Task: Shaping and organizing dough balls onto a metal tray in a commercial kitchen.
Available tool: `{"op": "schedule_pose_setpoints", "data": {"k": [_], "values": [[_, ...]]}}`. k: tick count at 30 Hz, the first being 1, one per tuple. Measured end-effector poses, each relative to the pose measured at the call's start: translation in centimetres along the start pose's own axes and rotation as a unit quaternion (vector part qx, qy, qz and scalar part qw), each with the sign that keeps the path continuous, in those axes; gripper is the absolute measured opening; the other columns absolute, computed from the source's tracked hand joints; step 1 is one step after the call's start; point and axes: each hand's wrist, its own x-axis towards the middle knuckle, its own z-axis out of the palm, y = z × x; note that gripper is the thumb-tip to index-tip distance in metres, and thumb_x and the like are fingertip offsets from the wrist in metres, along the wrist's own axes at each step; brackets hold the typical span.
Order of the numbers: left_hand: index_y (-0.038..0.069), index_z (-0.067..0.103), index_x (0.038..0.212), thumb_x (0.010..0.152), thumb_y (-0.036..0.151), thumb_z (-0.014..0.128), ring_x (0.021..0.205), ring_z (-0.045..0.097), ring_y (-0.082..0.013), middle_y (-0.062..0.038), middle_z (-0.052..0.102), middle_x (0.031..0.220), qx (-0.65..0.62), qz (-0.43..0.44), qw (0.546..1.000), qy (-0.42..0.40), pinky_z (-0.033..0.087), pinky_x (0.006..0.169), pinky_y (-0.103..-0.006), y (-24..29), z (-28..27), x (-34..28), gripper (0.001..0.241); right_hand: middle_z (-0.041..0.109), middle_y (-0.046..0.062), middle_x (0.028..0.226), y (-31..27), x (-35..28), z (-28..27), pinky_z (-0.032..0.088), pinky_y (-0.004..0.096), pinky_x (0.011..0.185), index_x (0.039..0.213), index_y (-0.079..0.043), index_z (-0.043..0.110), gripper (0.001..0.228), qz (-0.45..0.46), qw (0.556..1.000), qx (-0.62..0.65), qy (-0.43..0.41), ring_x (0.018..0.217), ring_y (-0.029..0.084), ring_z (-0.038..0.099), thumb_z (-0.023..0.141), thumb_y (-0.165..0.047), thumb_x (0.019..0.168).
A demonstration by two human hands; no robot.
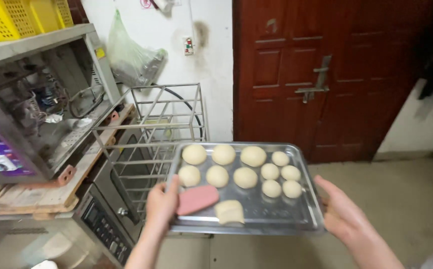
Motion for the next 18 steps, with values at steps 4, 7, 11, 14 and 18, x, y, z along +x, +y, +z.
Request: {"op": "schedule_pose_setpoints", "data": {"k": [4, 7, 11, 14, 18], "values": [[-0.006, 0.072, 0.113, 0.101, 0.046, 0.057, 0.063, 0.062, -0.019, -0.012, 0.066, 0.073, -0.018, -0.016, 1.0, -0.006, 0.051, 0.059, -0.0301, 3.4, -1.1, 7.4, 0.055, 0.046, 0.028, 0.131, -2.1, 7.6, 6.4, 0.041, 0.046, 0.1, 0.138, 0.012, 0.052, 0.066, 0.006, 0.999, 0.027, -0.04, 0.118, 0.034, 0.047, 0.052, -0.042, 0.099], [0.003, 0.077, 0.119, 0.095, 0.064, 0.061, 0.124, 0.065, -0.0373, -0.021, 0.078, 0.111, 0.052, 0.006, 0.998, 0.029, 0.049, 0.103, -0.0512, 3.5, -0.7, 15.0, 0.068, 0.047, 0.016, 0.12, -3.6, 13.7, 11.8, 0.054, 0.045, 0.09, 0.143, 0.0, 0.05, 0.07, -0.023, 0.998, -0.003, -0.064, 0.111, 0.029, 0.055, 0.069, -0.046, 0.095], [-0.004, 0.076, 0.119, 0.097, 0.058, 0.063, 0.122, 0.065, -0.0432, -0.028, 0.076, 0.111, 0.045, 0.013, 0.997, 0.057, 0.048, 0.099, -0.0517, 4.4, 0.0, 25.4, 0.067, 0.048, 0.024, 0.13, -5.1, 20.2, 20.5, 0.052, 0.058, 0.094, 0.147, -0.005, 0.043, 0.066, -0.055, 0.995, 0.013, -0.087, 0.123, 0.038, 0.055, 0.07, -0.037, 0.096], [-0.002, 0.076, 0.122, 0.097, 0.063, 0.061, 0.121, 0.065, -0.0425, -0.026, 0.077, 0.109, 0.067, -0.001, 0.995, 0.076, 0.048, 0.099, -0.0523, 4.9, 0.5, 34.2, 0.071, 0.045, 0.026, 0.139, -6.9, 23.9, 28.0, 0.048, 0.061, 0.1, 0.145, -0.001, 0.045, 0.062, -0.066, 0.994, 0.016, -0.083, 0.132, 0.039, 0.049, 0.069, -0.033, 0.097], [-0.009, 0.077, 0.099, 0.102, 0.065, 0.052, 0.074, 0.066, -0.032, -0.018, 0.072, 0.078, 0.078, -0.027, 0.994, 0.079, 0.051, 0.075, -0.0402, 5.5, 1.1, 44.3, 0.078, 0.058, 0.014, 0.14, -7.0, 29.9, 34.5, 0.044, 0.04, 0.108, 0.141, 0.0, 0.052, 0.055, -0.071, 0.994, -0.003, -0.087, 0.127, 0.024, 0.054, 0.056, -0.032, 0.096]]}}
